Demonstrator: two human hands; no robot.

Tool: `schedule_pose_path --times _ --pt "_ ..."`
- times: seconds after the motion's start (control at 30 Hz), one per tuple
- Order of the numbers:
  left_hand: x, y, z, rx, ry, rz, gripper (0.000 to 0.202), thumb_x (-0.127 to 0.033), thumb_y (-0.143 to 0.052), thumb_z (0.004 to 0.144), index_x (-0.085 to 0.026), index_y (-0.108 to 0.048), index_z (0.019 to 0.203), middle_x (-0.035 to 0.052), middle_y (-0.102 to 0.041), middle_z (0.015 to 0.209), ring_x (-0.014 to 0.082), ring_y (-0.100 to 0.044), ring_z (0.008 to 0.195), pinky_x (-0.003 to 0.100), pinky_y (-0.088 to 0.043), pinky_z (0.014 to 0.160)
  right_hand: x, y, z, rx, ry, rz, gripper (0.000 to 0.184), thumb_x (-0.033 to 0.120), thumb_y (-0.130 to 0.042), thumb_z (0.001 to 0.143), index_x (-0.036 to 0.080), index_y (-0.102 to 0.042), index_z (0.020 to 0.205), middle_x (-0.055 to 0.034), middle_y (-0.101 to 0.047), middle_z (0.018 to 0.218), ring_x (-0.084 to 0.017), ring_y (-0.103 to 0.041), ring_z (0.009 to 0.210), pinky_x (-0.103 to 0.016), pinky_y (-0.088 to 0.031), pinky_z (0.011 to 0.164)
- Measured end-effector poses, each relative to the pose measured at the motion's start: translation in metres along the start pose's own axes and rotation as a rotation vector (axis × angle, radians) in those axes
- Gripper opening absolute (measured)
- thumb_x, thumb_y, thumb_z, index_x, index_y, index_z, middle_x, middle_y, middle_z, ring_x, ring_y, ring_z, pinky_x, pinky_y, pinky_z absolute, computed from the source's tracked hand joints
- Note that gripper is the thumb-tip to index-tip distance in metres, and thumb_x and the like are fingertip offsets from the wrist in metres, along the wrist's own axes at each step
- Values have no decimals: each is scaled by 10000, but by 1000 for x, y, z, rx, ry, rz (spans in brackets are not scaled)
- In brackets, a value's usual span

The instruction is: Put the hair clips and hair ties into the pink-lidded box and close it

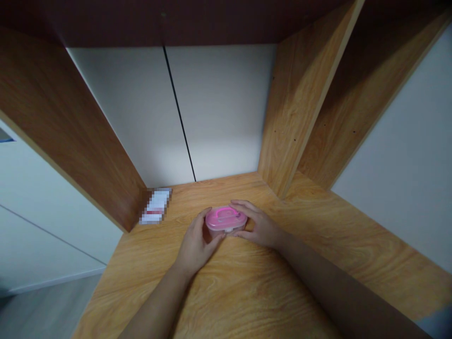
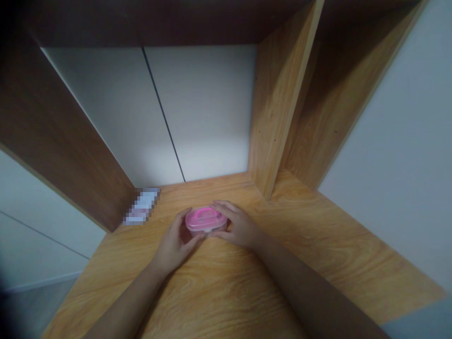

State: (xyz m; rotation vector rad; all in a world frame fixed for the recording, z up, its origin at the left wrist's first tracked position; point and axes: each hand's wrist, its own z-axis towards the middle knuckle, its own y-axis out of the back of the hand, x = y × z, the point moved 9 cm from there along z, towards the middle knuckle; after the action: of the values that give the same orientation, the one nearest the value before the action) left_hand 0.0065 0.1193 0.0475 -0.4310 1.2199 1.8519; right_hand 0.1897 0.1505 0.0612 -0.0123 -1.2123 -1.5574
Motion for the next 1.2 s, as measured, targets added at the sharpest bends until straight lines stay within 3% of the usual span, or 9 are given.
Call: schedule_pose_path --times 0.27,0.5,0.7,0.8,0.9,1.1,1.2 --pt "10 0 -1 57 43 226 887 -499 -747 778 -182 -332 1495 186 -539 1443 357 -556 1294 540 -442 1092 3 7 0 -15 -6 25 806 402 -808 772 255 -455 1481 -134 -543 1425 -298 -512 1319 -465 -421 1124" --pt "1 2 2 98 4 352 719 -534 -741 753 -198 -535 1354 170 -622 1342 380 -586 1241 547 -446 1067 -3 3 -2 -14 -33 41 780 340 -798 783 255 -452 1477 -118 -574 1404 -288 -556 1274 -453 -438 1104" --pt "9 -1 0 116 36 428 796 -623 -702 755 -156 -517 1373 202 -603 1367 396 -569 1266 549 -428 1082 -3 10 -3 -69 -80 -13 751 297 -776 797 266 -456 1476 -108 -591 1371 -280 -577 1242 -452 -466 1077" --pt "16 -2 -2 123 72 463 871 -678 -663 760 -121 -484 1405 225 -562 1415 400 -538 1307 547 -404 1110 -7 32 -9 -136 -130 -69 751 327 -777 793 258 -460 1470 -114 -580 1389 -290 -571 1259 -470 -459 1092" --pt "19 -3 -2 129 86 477 900 -700 -645 761 -115 -469 1422 223 -552 1430 393 -525 1326 532 -391 1130 -18 67 -25 -214 -219 -141 779 401 -784 779 235 -454 1465 -131 -573 1402 -314 -581 1254 -494 -479 1070" --pt "20 -4 -3 118 71 470 897 -704 -646 760 -123 -477 1421 218 -554 1432 391 -527 1325 541 -389 1129 -48 137 -82 -225 -468 -267 612 502 -748 778 211 -572 1286 -132 -700 1195 -308 -704 1017 -439 -594 860" --pt "20 -3 -3 109 65 467 887 -694 -655 759 -130 -478 1421 212 -560 1427 391 -533 1319 540 -392 1125 -63 167 -112 -281 -577 -356 616 539 -766 738 207 -580 1222 -136 -720 1120 -318 -720 936 -435 -604 796"
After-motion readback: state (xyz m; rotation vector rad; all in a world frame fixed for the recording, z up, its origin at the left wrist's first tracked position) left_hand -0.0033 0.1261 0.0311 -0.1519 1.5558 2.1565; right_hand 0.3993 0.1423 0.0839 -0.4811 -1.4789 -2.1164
